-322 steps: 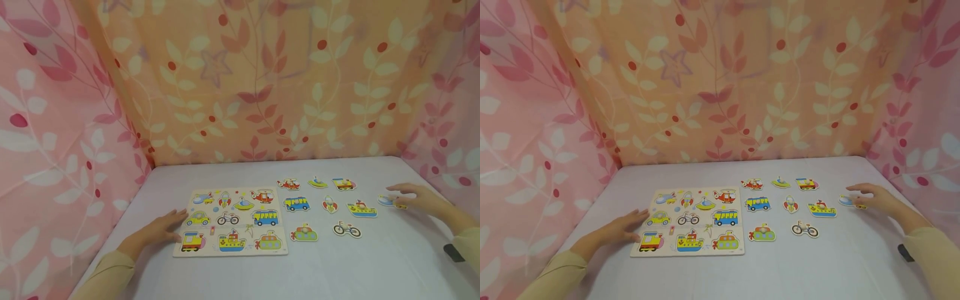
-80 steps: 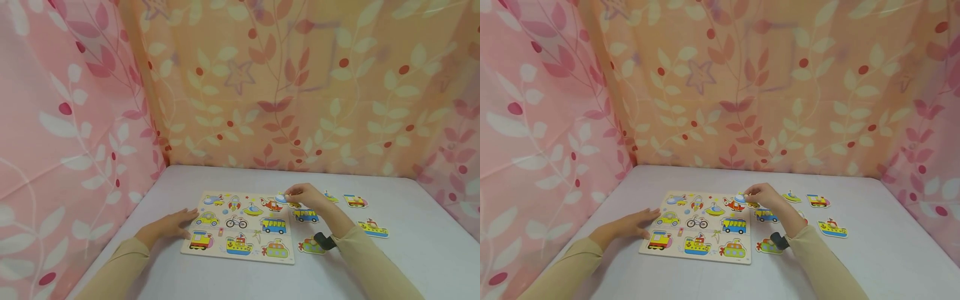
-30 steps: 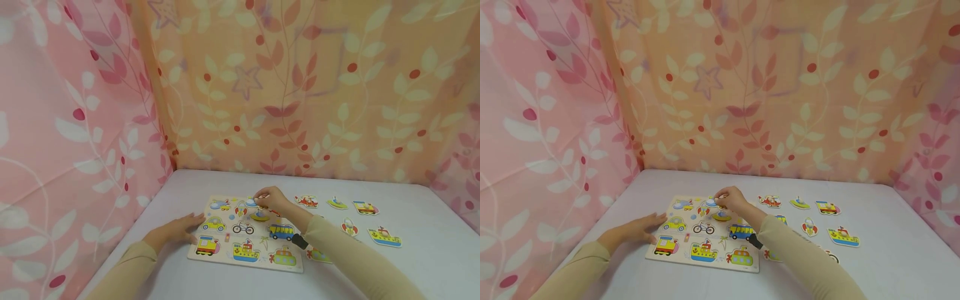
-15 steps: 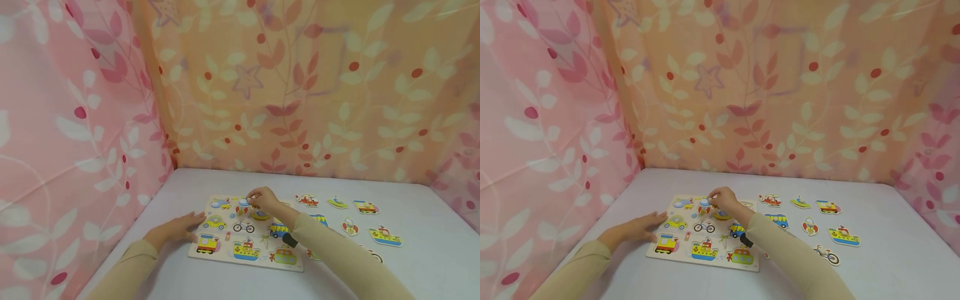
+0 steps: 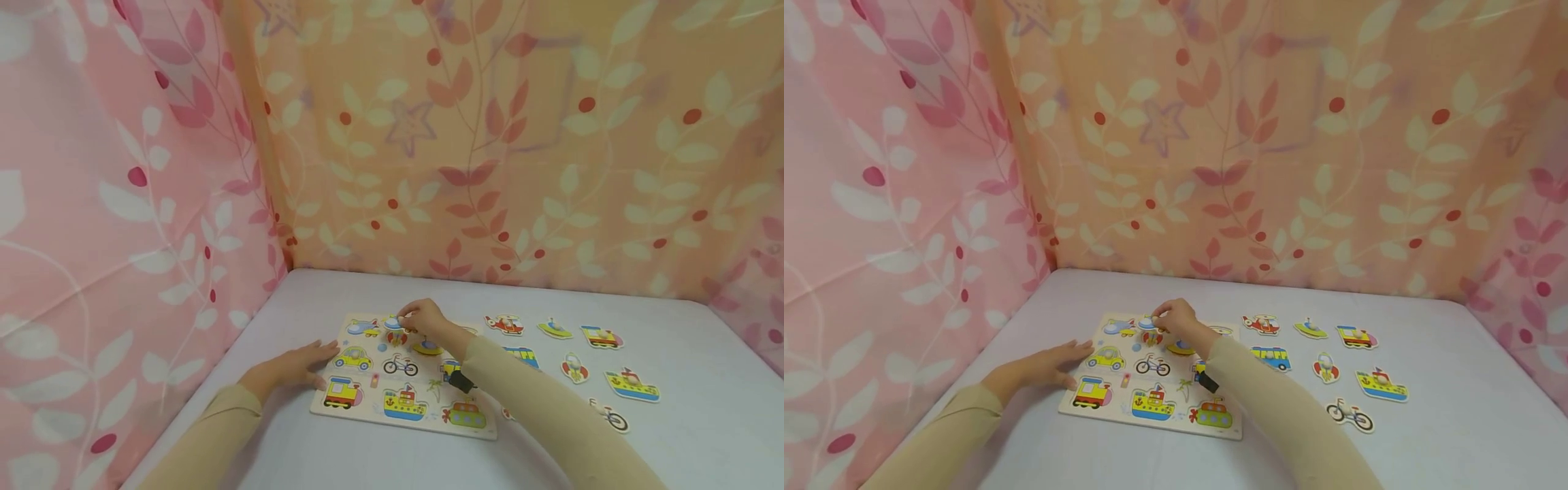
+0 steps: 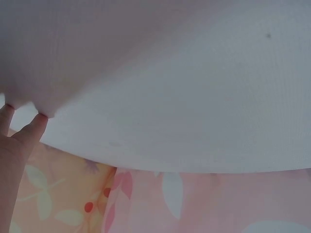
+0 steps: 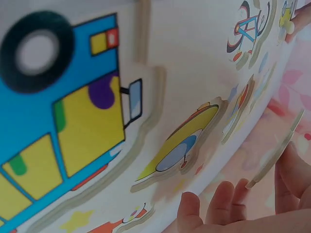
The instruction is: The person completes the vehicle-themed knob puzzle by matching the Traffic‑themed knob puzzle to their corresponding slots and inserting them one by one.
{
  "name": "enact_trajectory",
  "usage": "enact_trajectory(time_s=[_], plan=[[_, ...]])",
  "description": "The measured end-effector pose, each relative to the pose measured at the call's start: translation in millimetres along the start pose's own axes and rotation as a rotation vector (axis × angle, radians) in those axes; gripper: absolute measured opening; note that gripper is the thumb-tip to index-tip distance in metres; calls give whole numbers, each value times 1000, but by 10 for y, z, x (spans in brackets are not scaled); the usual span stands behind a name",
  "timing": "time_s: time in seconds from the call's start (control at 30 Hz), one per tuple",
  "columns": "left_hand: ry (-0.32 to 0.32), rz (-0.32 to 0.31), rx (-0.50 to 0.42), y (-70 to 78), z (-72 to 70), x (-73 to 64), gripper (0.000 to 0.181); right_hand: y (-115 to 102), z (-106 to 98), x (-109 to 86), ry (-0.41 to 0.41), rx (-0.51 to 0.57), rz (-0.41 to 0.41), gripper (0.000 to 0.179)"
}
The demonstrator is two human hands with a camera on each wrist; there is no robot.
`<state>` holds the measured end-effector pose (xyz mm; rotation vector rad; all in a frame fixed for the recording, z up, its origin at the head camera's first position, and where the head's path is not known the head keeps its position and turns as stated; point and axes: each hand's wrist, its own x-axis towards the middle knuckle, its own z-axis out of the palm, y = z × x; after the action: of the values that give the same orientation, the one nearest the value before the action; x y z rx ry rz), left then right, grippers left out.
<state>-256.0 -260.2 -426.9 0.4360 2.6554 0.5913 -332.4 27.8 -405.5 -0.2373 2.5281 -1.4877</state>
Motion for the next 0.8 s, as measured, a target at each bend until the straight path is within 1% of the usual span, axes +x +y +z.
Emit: enact_trajectory(time_s=[0.07, 0.27, 0.5, 0.63, 0.8], plan=[[-3, -7, -3, 1, 7, 9, 80, -2, 19, 24, 0, -9, 4, 12], [2, -17, -6, 10, 17, 17, 79, -50, 84, 100, -27, 17, 33, 13], [1, 15, 5, 26, -13, -12, 80, -99, 166, 142, -20, 15, 66, 13], [1, 3, 1, 37, -15, -8, 79, -118, 199, 162, -21, 24, 86, 12], [-3, -18, 8, 44, -11, 3, 79, -129, 250, 202, -10, 9, 103, 11]])
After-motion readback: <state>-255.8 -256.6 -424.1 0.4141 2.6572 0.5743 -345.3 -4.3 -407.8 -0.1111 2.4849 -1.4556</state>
